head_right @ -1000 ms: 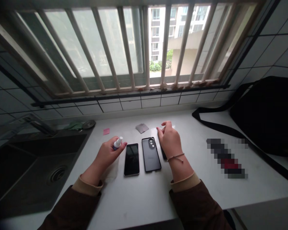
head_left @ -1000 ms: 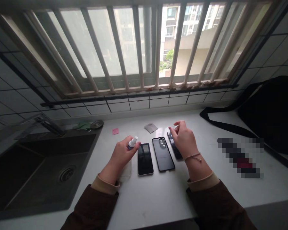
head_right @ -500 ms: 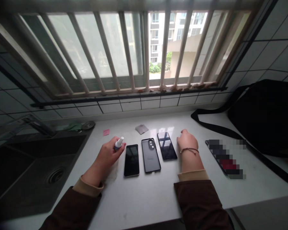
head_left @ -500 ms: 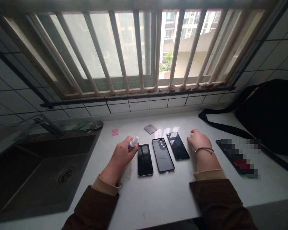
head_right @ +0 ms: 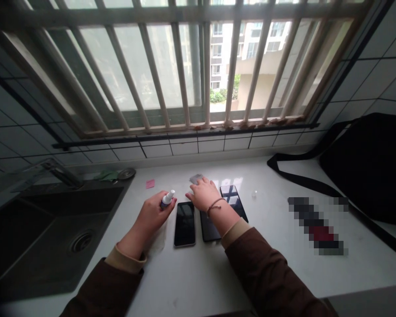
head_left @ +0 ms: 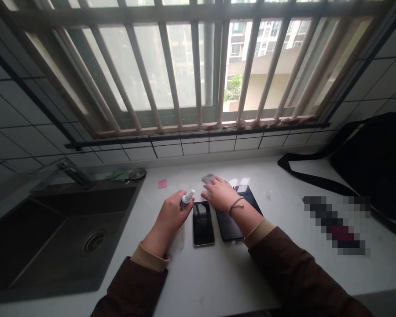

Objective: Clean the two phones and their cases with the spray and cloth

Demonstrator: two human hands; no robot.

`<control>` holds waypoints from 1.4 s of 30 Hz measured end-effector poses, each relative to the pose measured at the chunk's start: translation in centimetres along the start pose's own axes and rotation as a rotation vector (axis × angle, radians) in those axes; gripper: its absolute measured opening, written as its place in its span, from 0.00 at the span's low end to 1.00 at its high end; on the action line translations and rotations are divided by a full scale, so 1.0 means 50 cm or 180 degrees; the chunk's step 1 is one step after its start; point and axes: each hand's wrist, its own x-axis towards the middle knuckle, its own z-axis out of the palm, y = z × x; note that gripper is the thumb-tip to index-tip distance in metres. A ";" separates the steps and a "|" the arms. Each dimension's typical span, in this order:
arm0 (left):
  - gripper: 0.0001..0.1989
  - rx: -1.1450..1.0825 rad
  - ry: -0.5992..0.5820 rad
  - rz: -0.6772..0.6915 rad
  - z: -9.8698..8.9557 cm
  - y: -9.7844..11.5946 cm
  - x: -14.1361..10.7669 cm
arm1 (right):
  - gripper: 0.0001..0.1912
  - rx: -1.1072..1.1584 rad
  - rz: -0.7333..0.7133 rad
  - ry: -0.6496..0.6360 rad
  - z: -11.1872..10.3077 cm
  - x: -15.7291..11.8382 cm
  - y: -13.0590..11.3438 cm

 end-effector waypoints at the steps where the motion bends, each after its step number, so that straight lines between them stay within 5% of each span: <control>1: 0.09 -0.0012 -0.0008 0.0004 0.000 0.000 0.000 | 0.25 -0.0013 0.0047 -0.0044 0.005 0.012 0.001; 10: 0.12 -0.0367 -0.0085 -0.0467 0.005 -0.002 -0.001 | 0.19 -0.0013 0.0190 -0.0006 0.005 0.056 0.025; 17: 0.21 -0.3049 -0.0519 -0.1427 0.027 -0.001 -0.010 | 0.19 0.0211 -0.0227 0.0521 -0.051 -0.012 -0.009; 23: 0.24 -0.4314 -0.0441 -0.1631 0.024 0.037 -0.009 | 0.16 0.0281 -0.0928 0.0996 -0.024 -0.108 -0.078; 29: 0.24 -0.3992 -0.0421 -0.1640 0.021 0.026 -0.008 | 0.16 0.0609 -0.0992 0.1253 -0.014 -0.144 -0.088; 35: 0.24 -0.2230 -0.0641 -0.0572 0.010 0.027 -0.013 | 0.16 0.1777 -0.0880 0.2114 -0.046 -0.160 -0.069; 42: 0.16 -0.1555 -0.0802 0.0028 0.007 0.061 -0.019 | 0.12 0.2593 -0.0862 0.1604 -0.024 -0.159 -0.076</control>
